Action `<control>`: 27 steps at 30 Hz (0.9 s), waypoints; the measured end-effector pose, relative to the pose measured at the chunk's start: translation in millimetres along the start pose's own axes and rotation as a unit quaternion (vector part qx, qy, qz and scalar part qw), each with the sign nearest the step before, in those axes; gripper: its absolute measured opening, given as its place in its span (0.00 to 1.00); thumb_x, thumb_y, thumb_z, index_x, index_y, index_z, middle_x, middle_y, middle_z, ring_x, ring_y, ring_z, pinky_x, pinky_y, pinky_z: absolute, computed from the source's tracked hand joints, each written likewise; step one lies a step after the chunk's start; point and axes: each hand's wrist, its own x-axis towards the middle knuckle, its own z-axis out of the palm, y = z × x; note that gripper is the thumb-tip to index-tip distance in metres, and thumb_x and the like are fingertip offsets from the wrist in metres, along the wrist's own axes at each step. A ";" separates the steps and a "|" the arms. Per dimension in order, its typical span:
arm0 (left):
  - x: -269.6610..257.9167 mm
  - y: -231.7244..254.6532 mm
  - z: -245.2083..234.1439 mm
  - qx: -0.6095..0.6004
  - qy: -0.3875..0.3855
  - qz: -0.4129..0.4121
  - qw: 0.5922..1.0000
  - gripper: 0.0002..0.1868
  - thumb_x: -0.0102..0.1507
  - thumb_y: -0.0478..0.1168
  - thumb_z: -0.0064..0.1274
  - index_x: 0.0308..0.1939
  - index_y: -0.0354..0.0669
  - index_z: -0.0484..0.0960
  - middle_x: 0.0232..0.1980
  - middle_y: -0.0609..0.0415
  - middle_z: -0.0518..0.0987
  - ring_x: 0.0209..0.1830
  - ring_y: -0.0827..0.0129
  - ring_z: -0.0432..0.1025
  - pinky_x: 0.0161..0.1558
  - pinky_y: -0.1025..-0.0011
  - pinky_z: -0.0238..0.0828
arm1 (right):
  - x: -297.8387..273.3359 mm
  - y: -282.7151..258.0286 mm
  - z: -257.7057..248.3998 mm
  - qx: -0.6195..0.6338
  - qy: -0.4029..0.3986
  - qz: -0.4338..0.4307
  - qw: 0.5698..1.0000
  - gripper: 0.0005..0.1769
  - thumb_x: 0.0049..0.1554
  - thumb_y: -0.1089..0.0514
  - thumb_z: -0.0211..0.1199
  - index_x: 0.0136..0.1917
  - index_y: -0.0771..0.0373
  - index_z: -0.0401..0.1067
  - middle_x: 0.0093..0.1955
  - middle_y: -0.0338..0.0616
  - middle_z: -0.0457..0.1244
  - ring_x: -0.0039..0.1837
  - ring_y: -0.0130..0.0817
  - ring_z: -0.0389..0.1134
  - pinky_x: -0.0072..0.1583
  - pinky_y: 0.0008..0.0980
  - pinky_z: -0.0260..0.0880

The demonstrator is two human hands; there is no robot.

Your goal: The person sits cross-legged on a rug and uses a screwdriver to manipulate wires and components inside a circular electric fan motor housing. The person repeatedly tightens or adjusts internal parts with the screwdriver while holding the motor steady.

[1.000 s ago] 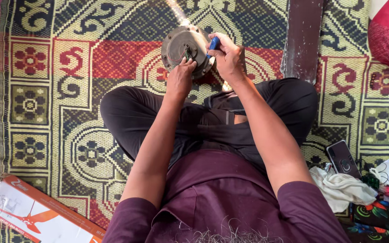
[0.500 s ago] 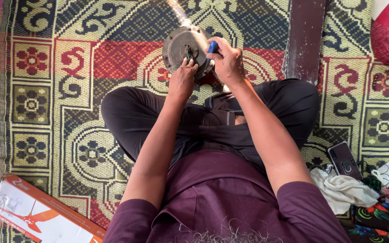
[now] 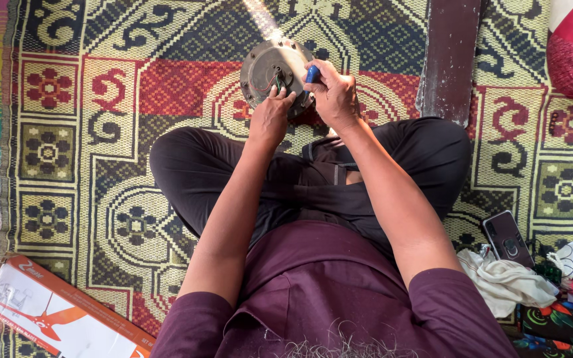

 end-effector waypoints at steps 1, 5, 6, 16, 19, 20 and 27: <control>0.1 1.1 -1.3 0.013 -0.008 0.000 1.000 0.30 0.57 0.24 0.47 0.61 0.46 0.83 0.67 0.42 0.75 0.70 0.47 0.68 0.56 0.57 0.76 | 0.2 0.0 0.2 0.005 0.000 0.001 1.000 0.15 0.59 0.73 0.67 0.59 0.68 0.71 0.45 0.47 0.72 0.50 0.29 0.77 0.51 0.26 0.77; 1.9 8.0 -7.4 0.042 -0.045 -0.006 0.998 0.29 0.58 0.26 0.49 0.62 0.50 0.82 0.71 0.42 0.73 0.72 0.48 0.66 0.55 0.58 0.77 | -0.4 0.1 -0.7 0.009 0.003 0.002 1.000 0.15 0.59 0.73 0.68 0.59 0.68 0.71 0.45 0.47 0.72 0.51 0.29 0.77 0.52 0.26 0.77; 1.6 10.7 -8.4 0.043 -0.056 -0.011 0.997 0.28 0.59 0.26 0.49 0.63 0.51 0.81 0.71 0.42 0.72 0.72 0.48 0.66 0.54 0.58 0.77 | -1.8 0.1 -1.5 0.006 0.004 0.002 1.000 0.15 0.59 0.73 0.68 0.59 0.68 0.71 0.45 0.47 0.73 0.51 0.29 0.77 0.52 0.27 0.77; 0.9 22.5 -16.1 0.051 -0.070 -0.002 0.996 0.32 0.61 0.29 0.50 0.67 0.62 0.79 0.72 0.32 0.68 0.72 0.37 0.63 0.60 0.57 0.74 | -3.2 2.6 -1.6 0.017 -0.003 -0.013 1.000 0.17 0.58 0.74 0.68 0.60 0.68 0.70 0.46 0.48 0.72 0.51 0.29 0.76 0.51 0.28 0.77; -1.1 21.2 -15.3 0.051 -0.070 -0.002 0.996 0.31 0.60 0.30 0.51 0.67 0.61 0.78 0.72 0.33 0.67 0.72 0.37 0.62 0.60 0.56 0.73 | -4.3 3.2 -0.2 0.027 -0.022 -0.007 0.999 0.16 0.60 0.74 0.66 0.59 0.67 0.70 0.47 0.47 0.72 0.52 0.29 0.76 0.51 0.27 0.78; 0.0 21.5 -14.4 0.057 -0.072 -0.004 0.996 0.32 0.60 0.29 0.52 0.67 0.61 0.78 0.72 0.33 0.67 0.73 0.37 0.62 0.60 0.56 0.73 | -4.2 4.1 -1.5 0.031 -0.029 -0.005 0.999 0.15 0.61 0.74 0.66 0.59 0.67 0.69 0.47 0.47 0.72 0.52 0.29 0.77 0.51 0.27 0.79; 5.5 36.4 -29.9 -0.199 0.094 -0.117 0.968 0.22 0.60 0.31 0.51 0.59 0.43 0.83 0.57 0.39 0.84 0.49 0.52 0.82 0.51 0.61 0.79 | 6.4 6.2 -13.8 -0.021 -0.049 -0.011 0.999 0.17 0.58 0.64 0.74 0.56 0.67 0.69 0.44 0.45 0.71 0.47 0.28 0.75 0.48 0.29 0.75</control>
